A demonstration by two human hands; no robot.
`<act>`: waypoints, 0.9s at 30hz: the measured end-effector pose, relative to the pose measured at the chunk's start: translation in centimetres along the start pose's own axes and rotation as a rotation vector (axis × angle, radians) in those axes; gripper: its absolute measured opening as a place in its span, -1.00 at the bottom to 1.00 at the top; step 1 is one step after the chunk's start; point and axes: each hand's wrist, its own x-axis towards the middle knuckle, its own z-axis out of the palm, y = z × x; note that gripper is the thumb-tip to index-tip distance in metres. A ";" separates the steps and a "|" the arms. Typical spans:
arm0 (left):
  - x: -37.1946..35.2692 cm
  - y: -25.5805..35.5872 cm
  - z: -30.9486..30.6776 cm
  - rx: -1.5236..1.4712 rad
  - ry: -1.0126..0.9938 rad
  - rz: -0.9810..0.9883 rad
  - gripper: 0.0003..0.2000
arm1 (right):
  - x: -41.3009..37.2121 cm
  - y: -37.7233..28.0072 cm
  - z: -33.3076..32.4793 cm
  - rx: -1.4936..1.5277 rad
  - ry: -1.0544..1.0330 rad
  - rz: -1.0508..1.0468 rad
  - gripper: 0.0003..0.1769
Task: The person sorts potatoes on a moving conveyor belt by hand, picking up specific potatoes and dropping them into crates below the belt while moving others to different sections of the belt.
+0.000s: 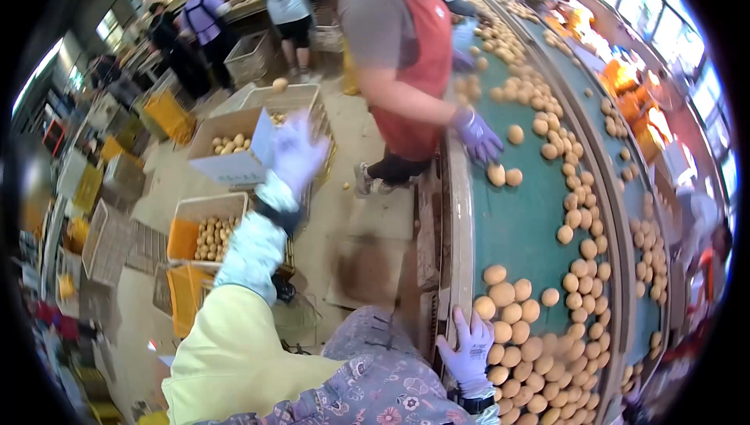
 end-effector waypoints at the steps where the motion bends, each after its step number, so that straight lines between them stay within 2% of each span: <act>1: -0.9 5.9 -0.8 -0.138 -0.155 0.079 -0.33 | 0.0 0.4 0.5 -0.009 0.035 -0.011 0.02; 2: -1.9 12.8 -2.2 -0.376 -0.096 0.247 -0.56 | -0.4 0.3 1.0 -0.021 0.068 -0.011 -0.02; 3: -4.6 17.4 -0.6 -0.655 -0.158 0.352 -0.50 | 0.0 -0.2 0.8 -0.075 0.100 0.007 -0.10; 4: -8.9 22.2 1.3 -0.737 -0.211 0.474 -0.38 | 0.7 -1.4 -0.7 -0.029 0.023 0.081 -0.14; 5: -13.0 25.5 2.6 -0.873 -0.398 0.628 -0.26 | 1.7 -2.3 -2.2 0.030 0.042 0.078 -0.20; 6: -15.2 28.7 2.7 -1.016 -0.528 0.723 -0.22 | 2.5 -2.3 -3.6 0.079 0.074 0.070 -0.27; 7: -16.6 31.2 2.8 -1.049 -0.574 0.842 -0.21 | 1.9 -1.4 -4.4 0.029 0.117 0.203 -0.27; 9: -18.1 33.7 3.7 -1.105 -0.698 1.013 -0.19 | -0.9 0.7 -6.0 0.237 0.278 0.152 -0.46; 11: -18.6 34.1 5.0 -1.035 -0.818 1.126 -0.16 | -6.0 1.2 -11.1 0.046 0.536 0.464 -0.61; 12: -18.0 34.5 4.7 -0.938 -0.847 1.177 -0.14 | -9.6 1.3 -13.8 -0.015 0.585 0.726 -0.64; 13: -17.6 35.1 4.9 -0.981 -0.868 1.253 -0.14 | -13.1 1.2 -15.4 0.045 0.735 1.032 -0.63; 14: -17.7 36.0 5.0 -0.993 -0.887 1.247 -0.14 | -19.1 4.0 -14.3 -0.373 0.907 0.969 -0.63; 15: -17.4 37.5 5.1 -1.002 -0.904 1.232 -0.13 | -24.0 4.9 -15.4 -0.657 0.775 1.105 -0.62; 16: -17.2 39.8 4.8 -1.028 -0.917 1.274 -0.13 | -31.1 6.6 -13.1 -0.592 0.840 1.399 -0.57; 18: -18.6 42.8 3.2 -1.103 -1.082 1.662 -0.16 | -35.2 8.1 -8.3 -0.863 0.982 1.601 -0.45; 19: -19.8 43.8 2.9 -1.266 -1.105 1.714 -0.22 | -33.3 8.2 -8.3 -0.660 1.041 1.622 -0.41; 20: -20.6 45.0 3.3 -1.274 -1.104 1.743 -0.22 | -29.5 8.7 -8.0 -0.453 1.097 1.633 -0.36; 21: -21.0 45.9 3.7 -1.209 -1.047 1.906 -0.25 | -27.3 9.9 -6.3 -0.480 1.018 1.663 -0.31; 22: -21.3 46.7 4.3 -1.139 -0.983 2.058 -0.28 | -24.8 10.6 -5.1 -0.488 1.058 1.678 -0.33; 23: -21.3 46.8 5.0 -1.173 -1.004 2.024 -0.43 | -21.6 10.0 -6.0 -0.265 1.192 1.609 -0.40; 24: -21.4 46.7 6.2 -1.179 -1.005 2.050 -0.43 | -18.9 9.9 -5.6 -0.014 1.374 1.376 -0.46; 25: -21.4 46.4 7.7 -1.209 -0.978 2.028 -0.49 | -17.8 10.5 -4.1 0.193 1.260 1.341 -0.49; 26: -21.0 46.3 9.0 -1.237 -0.954 2.014 -0.55 | -14.8 10.8 -2.8 0.261 1.198 1.312 -0.48; 27: -19.6 46.5 8.7 -1.246 -0.933 1.994 -0.65 | -10.8 10.5 -2.6 0.045 1.111 1.255 -0.46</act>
